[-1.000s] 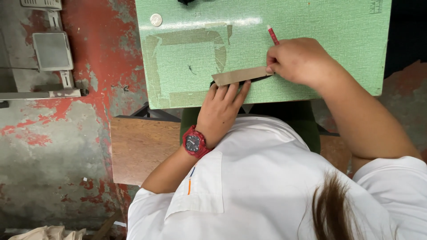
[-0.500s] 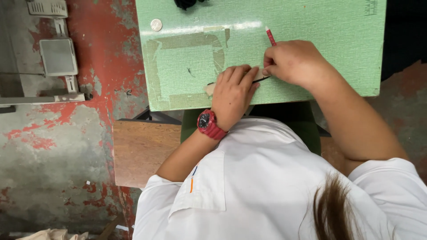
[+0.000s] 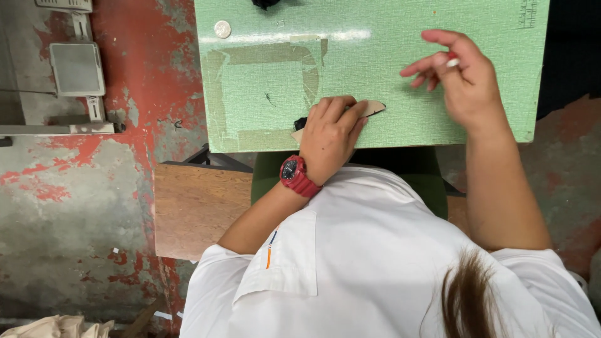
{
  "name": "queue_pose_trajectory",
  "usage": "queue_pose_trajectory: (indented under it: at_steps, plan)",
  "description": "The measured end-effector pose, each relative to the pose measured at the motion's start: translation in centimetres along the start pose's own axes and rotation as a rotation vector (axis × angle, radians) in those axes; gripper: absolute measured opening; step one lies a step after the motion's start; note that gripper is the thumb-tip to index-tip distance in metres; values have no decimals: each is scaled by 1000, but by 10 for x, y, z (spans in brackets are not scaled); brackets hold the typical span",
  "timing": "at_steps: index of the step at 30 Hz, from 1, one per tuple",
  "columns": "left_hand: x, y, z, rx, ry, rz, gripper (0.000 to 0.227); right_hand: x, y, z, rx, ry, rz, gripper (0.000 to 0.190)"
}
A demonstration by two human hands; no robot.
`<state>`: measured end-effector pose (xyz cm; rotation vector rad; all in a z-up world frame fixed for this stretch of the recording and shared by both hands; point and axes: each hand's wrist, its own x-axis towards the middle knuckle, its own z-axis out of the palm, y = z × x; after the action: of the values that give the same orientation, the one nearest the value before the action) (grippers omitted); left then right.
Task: The person marks a black fabric piece with a red pencil while using a cardboard template as a guide. They repeatedly pick up the fabric, align it with the template, and draw lines along the edges before placing the fabric aside.
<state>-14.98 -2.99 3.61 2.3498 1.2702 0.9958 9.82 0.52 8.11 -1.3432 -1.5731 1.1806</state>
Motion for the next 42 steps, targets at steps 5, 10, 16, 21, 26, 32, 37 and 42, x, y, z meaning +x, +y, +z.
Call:
queue_pose_trajectory:
  at_steps: [5,10,16,21,26,32,37,42]
  plan:
    - [-2,-3,1,-10,11,-1,23,-16,20,-3,49,165,-123,49]
    - [0,0,-3,12,5,15,17,-31,12,9,-40,163,-152,17]
    - [-1,-7,11,26,157,45,7,-37,42,37,14,119,-239,14]
    - [-2,-8,10,32,154,49,7,-34,42,42,-110,82,-274,15]
    - [-1,-8,7,27,138,52,7,-34,34,47,-206,52,-306,12]
    - [-1,-8,7,17,145,50,7,-34,28,53,-389,45,-338,14]
    - [-3,-9,8,39,157,60,8,-30,31,54,-420,62,-380,19]
    - [-1,-8,5,22,138,50,7,-30,22,52,-312,12,-306,13]
